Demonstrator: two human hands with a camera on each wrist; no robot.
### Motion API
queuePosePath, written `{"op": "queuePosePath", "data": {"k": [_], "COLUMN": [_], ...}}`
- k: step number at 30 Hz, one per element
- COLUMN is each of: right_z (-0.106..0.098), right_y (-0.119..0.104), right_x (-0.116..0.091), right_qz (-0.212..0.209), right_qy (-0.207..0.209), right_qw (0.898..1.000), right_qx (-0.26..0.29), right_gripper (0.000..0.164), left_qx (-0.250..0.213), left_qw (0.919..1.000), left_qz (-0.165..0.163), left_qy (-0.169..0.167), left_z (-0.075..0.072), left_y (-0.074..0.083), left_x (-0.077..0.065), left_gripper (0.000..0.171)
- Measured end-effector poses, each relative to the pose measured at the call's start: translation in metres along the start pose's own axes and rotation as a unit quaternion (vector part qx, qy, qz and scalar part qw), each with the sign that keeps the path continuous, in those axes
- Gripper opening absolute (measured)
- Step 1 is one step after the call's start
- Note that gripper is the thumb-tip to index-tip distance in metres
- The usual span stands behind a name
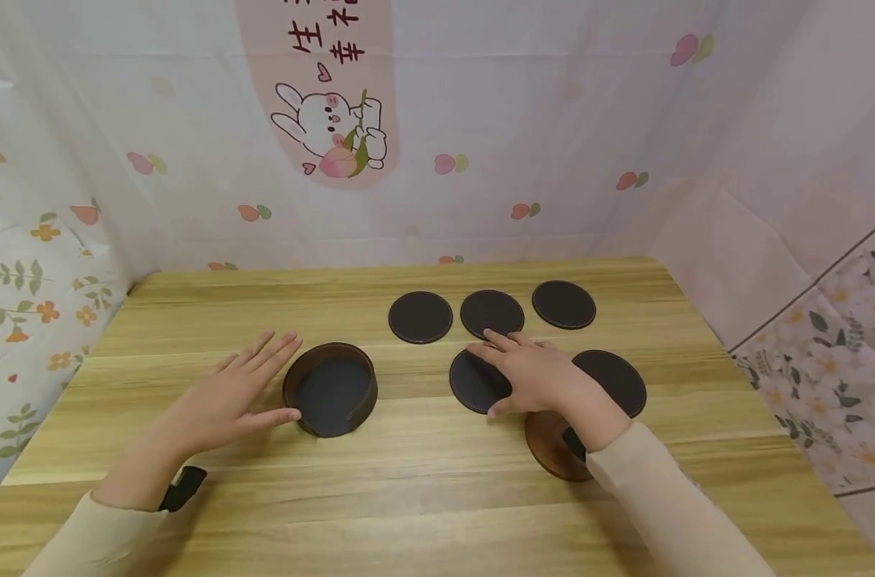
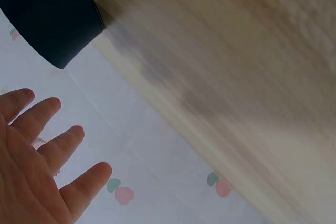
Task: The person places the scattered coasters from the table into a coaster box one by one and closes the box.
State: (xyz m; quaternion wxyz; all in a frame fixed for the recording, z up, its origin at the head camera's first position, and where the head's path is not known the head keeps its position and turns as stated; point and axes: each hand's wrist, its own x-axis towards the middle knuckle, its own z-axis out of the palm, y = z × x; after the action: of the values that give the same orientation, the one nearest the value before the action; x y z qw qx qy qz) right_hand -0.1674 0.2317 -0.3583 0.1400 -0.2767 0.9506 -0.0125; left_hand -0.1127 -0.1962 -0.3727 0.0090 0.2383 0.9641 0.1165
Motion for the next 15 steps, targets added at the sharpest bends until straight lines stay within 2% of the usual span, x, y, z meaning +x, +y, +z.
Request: {"op": "queuePosePath", "data": {"k": [9, 15], "right_z": [-0.002, 0.000], "right_y": [0.000, 0.000], "right_x": [0.012, 0.016], "right_qz": [-0.009, -0.017], "right_qy": [-0.057, -0.079], "right_qw": [0.998, 0.996], "right_qx": [0.022, 0.045], "right_gripper": [0.107, 0.104], "left_qx": [-0.054, -0.067], "left_qw": [0.9984, 0.9976], "left_qz": [0.017, 0.021], "left_qy": [-0.003, -0.004], "left_z": [0.001, 0.001], "left_y": [0.000, -0.001], "left_x": [0.002, 0.004], "left_gripper": [0.094, 0.093]}}
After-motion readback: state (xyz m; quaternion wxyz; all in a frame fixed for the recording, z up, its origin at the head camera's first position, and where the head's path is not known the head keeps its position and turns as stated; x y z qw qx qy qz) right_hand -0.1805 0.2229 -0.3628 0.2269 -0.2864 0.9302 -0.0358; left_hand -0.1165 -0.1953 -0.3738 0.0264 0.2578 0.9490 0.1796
